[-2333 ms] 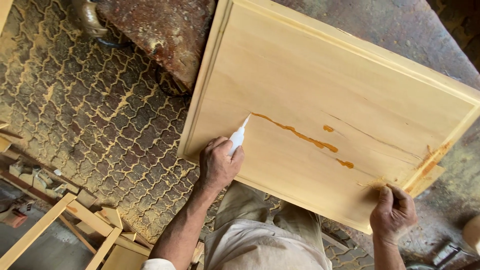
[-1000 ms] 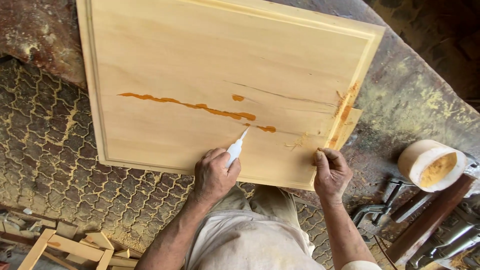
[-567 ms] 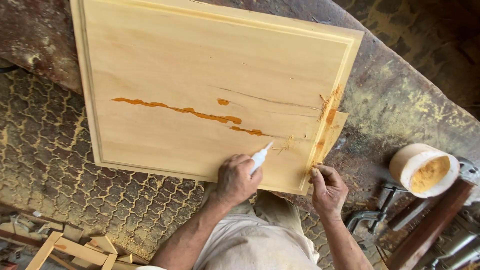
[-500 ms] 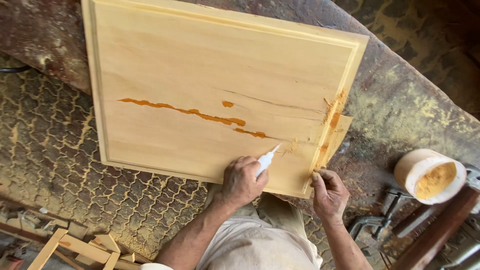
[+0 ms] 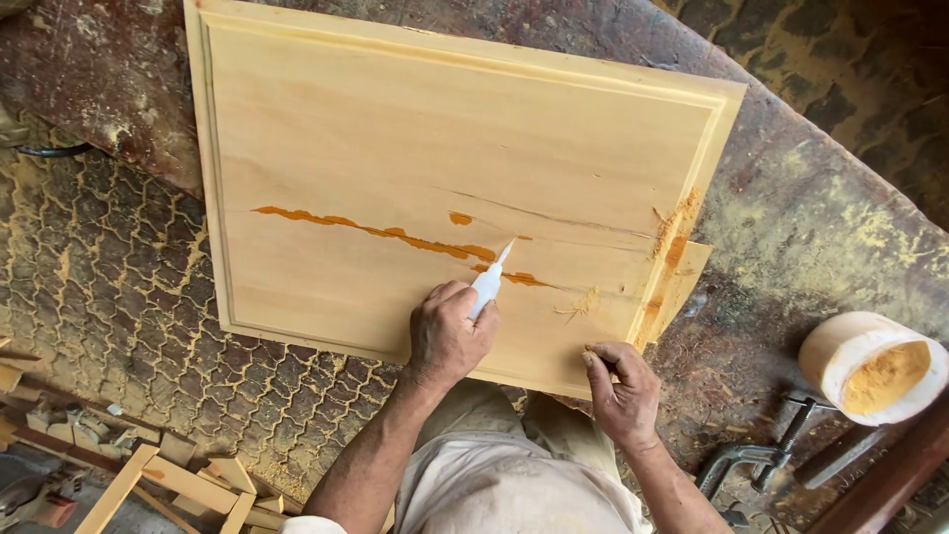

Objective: Repair cracks and imperfections in a wooden board using glue, sawdust, and sandpaper.

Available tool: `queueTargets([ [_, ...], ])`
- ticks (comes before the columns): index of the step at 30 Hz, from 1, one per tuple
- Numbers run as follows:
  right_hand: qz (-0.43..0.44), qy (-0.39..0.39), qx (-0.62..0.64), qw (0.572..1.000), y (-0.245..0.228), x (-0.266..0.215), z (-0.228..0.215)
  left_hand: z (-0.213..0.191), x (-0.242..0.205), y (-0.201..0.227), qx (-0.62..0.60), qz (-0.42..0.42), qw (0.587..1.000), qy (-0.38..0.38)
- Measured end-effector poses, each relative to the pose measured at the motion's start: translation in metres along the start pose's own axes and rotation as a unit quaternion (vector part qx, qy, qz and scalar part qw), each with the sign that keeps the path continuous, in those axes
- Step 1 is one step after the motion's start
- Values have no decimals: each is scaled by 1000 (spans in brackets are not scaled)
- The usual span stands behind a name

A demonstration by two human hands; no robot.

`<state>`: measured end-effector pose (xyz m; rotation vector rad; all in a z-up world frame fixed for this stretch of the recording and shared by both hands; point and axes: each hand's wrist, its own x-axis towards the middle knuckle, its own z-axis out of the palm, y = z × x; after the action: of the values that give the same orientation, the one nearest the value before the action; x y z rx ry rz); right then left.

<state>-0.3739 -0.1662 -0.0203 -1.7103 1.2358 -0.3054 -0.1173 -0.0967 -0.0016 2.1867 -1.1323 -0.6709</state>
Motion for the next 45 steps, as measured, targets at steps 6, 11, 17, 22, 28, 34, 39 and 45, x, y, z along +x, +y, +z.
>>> queueTargets([
  [6,11,3,-16,1000,3,-1,3,-16,4,-19,10,-42,999,21],
  [11,8,11,-37,999,3,-1,6,-22,19,-19,-1,-42,998,41],
  [17,9,13,-59,998,4,-1,7,-28,30,-30,7,-55,998,14],
  [22,10,11,-68,998,0,1,7,-39,31,-36,12,-56,998,34],
  [28,28,19,-49,998,-1,1,9,-35,32,-27,7,-32,999,22],
  [34,0,17,-47,999,-1,3,7,-36,33,-40,-9,-58,998,15],
  [39,-7,23,-51,998,-2,4,5,-46,33,-41,21,-91,995,22],
  [45,-17,22,-25,999,7,3,4,-14,19,-7,41,-13,998,41],
])
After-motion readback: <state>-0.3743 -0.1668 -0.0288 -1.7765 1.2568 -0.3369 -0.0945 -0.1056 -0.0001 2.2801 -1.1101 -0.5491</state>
